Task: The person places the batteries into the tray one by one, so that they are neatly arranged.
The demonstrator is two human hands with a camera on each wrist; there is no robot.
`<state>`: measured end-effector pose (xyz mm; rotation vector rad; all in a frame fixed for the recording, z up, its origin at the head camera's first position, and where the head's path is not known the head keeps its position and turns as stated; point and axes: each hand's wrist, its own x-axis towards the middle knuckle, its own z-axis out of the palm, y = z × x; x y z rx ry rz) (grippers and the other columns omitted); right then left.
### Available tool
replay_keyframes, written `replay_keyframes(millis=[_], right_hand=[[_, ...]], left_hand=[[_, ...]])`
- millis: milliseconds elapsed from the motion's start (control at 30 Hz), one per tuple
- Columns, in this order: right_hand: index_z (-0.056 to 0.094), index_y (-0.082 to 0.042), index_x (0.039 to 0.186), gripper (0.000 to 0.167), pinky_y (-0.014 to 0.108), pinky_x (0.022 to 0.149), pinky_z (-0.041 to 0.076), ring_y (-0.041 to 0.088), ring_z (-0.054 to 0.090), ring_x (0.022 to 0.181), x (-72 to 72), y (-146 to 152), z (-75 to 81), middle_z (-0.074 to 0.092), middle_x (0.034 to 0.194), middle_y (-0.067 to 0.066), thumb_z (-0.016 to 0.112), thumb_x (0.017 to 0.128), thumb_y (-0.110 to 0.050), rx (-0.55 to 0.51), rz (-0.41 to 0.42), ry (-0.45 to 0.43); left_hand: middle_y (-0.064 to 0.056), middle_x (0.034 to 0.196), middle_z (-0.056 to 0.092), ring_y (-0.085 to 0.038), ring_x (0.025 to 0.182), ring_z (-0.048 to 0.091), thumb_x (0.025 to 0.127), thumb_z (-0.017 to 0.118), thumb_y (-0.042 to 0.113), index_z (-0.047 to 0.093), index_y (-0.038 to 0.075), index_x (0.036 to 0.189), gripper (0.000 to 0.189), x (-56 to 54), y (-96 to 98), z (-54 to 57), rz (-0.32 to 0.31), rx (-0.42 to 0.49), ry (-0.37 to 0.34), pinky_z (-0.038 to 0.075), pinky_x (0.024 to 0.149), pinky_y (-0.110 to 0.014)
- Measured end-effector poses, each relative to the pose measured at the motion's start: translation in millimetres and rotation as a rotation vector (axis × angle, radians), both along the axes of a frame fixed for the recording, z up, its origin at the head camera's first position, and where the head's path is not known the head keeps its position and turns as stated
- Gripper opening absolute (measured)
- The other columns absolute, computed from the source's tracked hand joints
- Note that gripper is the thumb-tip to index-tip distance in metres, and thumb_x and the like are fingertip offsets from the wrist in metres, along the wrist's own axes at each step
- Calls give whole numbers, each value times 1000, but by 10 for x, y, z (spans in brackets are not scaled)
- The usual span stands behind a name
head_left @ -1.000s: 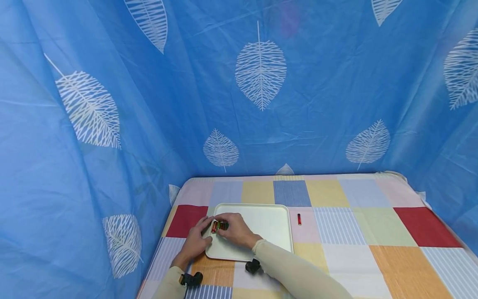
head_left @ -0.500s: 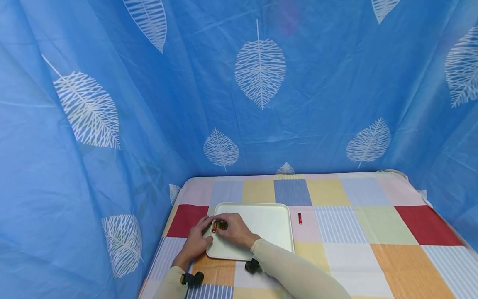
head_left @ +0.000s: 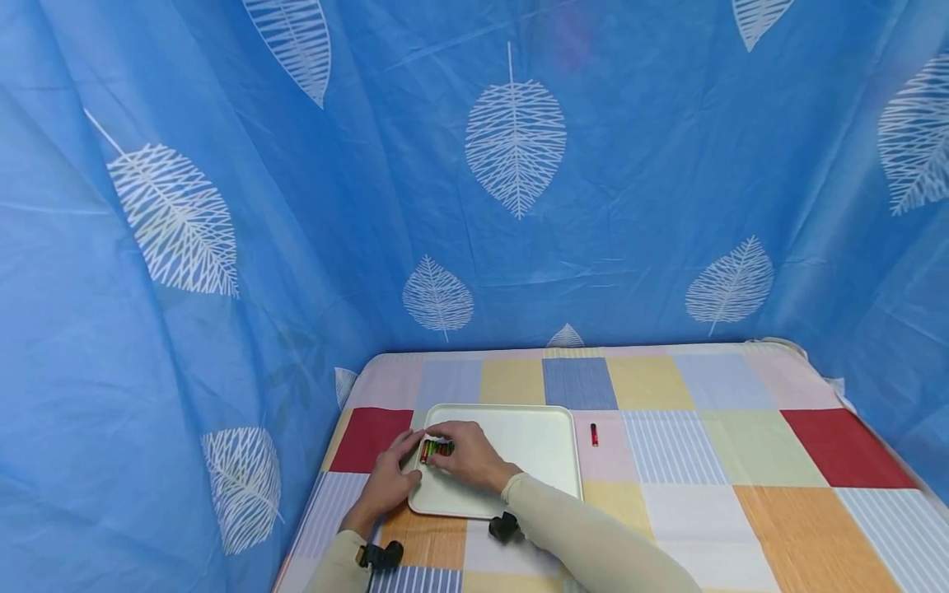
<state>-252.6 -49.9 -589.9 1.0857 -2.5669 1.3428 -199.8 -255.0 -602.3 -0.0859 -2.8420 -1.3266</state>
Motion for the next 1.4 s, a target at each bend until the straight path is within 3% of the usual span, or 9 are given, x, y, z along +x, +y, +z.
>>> replay_keyframes(millis=[433,633,833,1067,1400], right_hand=[[75,-2,136,50,38,104,63,30,78,118,-73,385,202,79,131,12,89,93,-22,-71,51,-224],[72,1,139,54,37,106,62,32,77,120,-121,595,201,78,132,18,90,91,-19,-135,64,-267],[71,1,141,56,39,108,61,32,76,122,-126,860,223,77,135,18,89,92,-23,-130,54,-290],[71,2,140,55,46,110,60,41,74,125,-140,1189,279,74,137,24,89,92,-18,-165,65,-325],[70,3,141,56,51,111,59,39,74,126,-94,1613,277,76,137,19,89,92,-18,-132,22,-350]], left_hand=[[-27,171,41,-55,158,38,88,77,0,58,12,159,75,10,14,28,20,-17,-22,33,126,-75],[-27,171,41,-56,158,36,87,77,1,58,12,160,76,9,20,47,23,-8,-26,32,126,-76],[-27,171,41,-56,158,37,86,77,0,57,10,160,77,5,12,19,13,-3,-15,33,126,-74],[-26,172,40,-55,159,35,86,76,0,57,11,160,77,-3,10,11,18,-8,-24,31,127,-75],[-26,173,39,-54,160,34,85,76,1,55,12,161,79,1,27,16,26,-5,-37,30,127,-76]])
